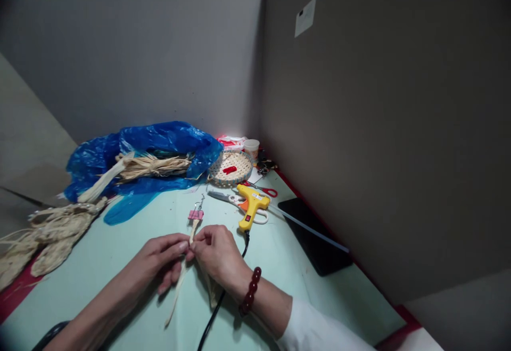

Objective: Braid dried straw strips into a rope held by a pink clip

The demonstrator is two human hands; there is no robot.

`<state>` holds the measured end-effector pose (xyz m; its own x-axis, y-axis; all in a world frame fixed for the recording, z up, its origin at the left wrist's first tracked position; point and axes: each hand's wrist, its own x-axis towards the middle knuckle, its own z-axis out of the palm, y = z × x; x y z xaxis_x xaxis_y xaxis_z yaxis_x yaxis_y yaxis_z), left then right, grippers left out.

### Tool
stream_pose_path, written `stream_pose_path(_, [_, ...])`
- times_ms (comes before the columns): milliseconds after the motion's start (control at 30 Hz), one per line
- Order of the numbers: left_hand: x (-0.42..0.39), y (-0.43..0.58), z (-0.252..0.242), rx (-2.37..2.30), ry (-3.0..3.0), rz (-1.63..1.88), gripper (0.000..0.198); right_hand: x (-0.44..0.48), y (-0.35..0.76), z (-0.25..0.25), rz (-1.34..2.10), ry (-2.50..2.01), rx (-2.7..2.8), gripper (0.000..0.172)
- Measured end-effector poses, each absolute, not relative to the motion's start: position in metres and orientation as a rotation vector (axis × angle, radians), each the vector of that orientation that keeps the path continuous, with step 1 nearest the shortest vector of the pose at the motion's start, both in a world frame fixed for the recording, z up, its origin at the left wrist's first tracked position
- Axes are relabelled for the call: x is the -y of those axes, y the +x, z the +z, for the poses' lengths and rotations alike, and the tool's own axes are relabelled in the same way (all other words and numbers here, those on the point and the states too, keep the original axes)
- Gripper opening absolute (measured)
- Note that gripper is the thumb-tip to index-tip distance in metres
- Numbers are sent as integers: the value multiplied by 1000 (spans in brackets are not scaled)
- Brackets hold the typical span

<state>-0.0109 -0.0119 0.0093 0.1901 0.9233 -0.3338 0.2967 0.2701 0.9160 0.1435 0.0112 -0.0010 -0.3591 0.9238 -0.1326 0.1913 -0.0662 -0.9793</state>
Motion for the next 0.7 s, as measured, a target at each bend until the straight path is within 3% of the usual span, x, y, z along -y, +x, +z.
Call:
stream_pose_path(300, [11, -5, -1, -1340, 1200, 726, 29, -4, 148, 0, 1332, -1238, 1759, 15])
stream_pose_path(700, [10, -7, 0, -1492, 1317, 680, 25, 20, 150, 5, 335, -1364, 2345, 14])
